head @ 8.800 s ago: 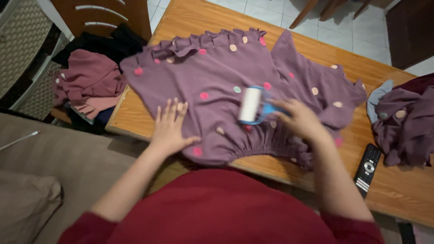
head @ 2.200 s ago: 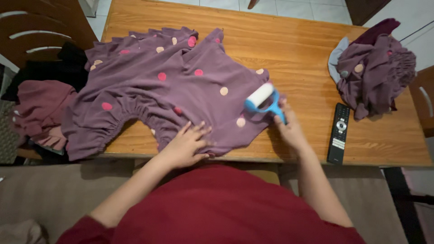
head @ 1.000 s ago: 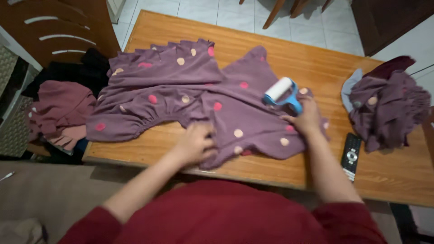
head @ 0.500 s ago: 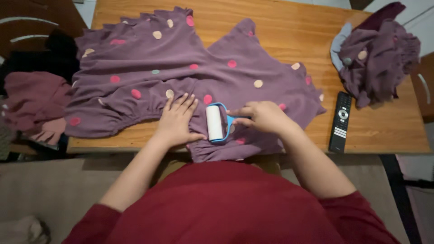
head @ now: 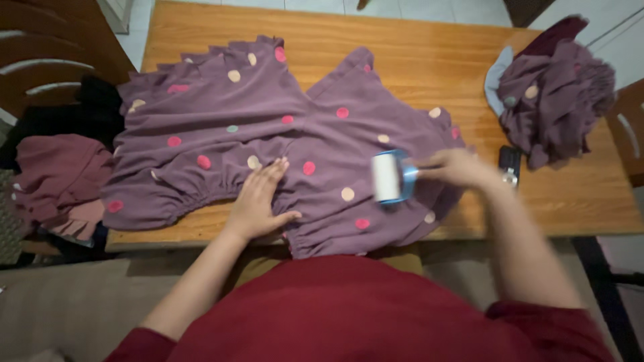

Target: The person uses a lint roller to remove lint from a purple polka-dotted dress and matching pants laid out on a wooden table. The person repeatedly rolls the lint roller over the fabric, adjusts the garments, and continues the process across different sections of the clothing.

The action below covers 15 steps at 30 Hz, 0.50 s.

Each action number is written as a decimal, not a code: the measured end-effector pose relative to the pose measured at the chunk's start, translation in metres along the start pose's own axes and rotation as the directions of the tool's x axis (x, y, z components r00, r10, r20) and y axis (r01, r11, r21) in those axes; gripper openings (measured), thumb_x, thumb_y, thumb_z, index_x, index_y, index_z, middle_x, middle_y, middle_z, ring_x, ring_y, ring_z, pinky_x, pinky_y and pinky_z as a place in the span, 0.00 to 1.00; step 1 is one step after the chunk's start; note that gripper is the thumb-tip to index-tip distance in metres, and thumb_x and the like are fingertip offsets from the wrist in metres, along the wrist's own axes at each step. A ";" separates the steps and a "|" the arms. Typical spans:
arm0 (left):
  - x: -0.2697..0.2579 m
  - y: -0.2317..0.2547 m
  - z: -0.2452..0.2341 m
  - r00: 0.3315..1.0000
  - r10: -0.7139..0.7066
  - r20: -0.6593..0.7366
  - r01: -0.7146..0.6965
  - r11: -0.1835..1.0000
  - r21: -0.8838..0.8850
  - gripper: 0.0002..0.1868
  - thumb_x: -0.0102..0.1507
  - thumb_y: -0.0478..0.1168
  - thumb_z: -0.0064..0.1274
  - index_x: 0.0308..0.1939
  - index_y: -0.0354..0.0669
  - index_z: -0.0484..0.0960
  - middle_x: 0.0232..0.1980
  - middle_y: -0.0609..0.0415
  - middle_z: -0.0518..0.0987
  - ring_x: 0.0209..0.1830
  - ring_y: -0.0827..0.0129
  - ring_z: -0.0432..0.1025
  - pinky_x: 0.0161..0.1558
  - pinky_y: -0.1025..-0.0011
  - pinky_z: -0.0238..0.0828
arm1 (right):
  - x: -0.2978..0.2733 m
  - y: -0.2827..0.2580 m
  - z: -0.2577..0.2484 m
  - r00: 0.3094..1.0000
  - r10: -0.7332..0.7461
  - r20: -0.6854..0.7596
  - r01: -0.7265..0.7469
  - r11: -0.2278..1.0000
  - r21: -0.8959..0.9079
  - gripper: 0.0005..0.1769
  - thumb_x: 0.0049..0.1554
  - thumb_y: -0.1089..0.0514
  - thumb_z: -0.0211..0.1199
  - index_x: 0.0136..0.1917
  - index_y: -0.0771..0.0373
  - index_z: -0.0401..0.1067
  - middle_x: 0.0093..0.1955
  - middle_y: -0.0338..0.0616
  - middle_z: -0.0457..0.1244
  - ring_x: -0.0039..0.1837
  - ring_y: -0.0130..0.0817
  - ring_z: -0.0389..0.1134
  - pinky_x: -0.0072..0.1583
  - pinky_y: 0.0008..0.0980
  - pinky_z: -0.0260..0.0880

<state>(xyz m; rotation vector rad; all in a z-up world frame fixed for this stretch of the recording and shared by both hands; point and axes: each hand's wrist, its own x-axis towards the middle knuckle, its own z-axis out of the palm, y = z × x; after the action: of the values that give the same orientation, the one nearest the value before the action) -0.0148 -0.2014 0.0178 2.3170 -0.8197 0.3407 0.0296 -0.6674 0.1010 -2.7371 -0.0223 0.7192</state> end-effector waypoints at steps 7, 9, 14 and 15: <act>-0.011 -0.020 0.012 0.990 -0.079 -0.117 0.050 0.971 -0.235 0.41 0.73 0.61 0.36 0.84 0.44 0.48 0.84 0.42 0.58 0.82 0.47 0.57 0.79 0.54 0.51 | 0.031 -0.169 0.077 0.865 -0.491 -0.103 0.499 0.864 0.071 0.25 0.59 0.37 0.63 0.68 0.39 0.74 0.52 0.52 0.70 0.52 0.47 0.72 0.56 0.39 0.70; -0.007 -0.018 0.012 0.991 -0.070 -0.113 0.052 0.987 -0.154 0.40 0.72 0.59 0.41 0.83 0.45 0.51 0.83 0.41 0.60 0.81 0.48 0.57 0.79 0.53 0.50 | 0.032 -0.173 0.078 0.873 -0.478 -0.095 0.487 0.868 0.097 0.25 0.59 0.37 0.63 0.68 0.39 0.74 0.52 0.51 0.70 0.52 0.47 0.72 0.55 0.40 0.70; 0.012 0.014 -0.008 0.998 -0.057 0.019 0.052 0.980 0.194 0.41 0.56 0.60 0.59 0.70 0.47 0.71 0.68 0.48 0.75 0.73 0.53 0.64 0.72 0.48 0.52 | 0.011 -0.073 0.044 0.997 0.011 0.082 -0.035 0.954 0.296 0.26 0.56 0.41 0.65 0.68 0.35 0.74 0.53 0.41 0.73 0.48 0.35 0.70 0.52 0.38 0.73; 0.017 0.023 -0.014 0.999 -0.042 -0.002 0.042 0.977 0.207 0.41 0.54 0.60 0.61 0.67 0.46 0.75 0.64 0.48 0.78 0.70 0.53 0.66 0.70 0.47 0.54 | -0.003 -0.039 0.032 0.981 0.139 0.132 -0.177 0.921 0.347 0.26 0.56 0.43 0.64 0.68 0.34 0.74 0.55 0.38 0.75 0.48 0.33 0.72 0.53 0.36 0.74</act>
<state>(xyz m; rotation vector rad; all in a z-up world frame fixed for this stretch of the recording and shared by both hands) -0.0170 -0.2138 0.0469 2.5245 -0.7661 0.4230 0.0140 -0.6210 0.0872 -2.3686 0.2834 0.8207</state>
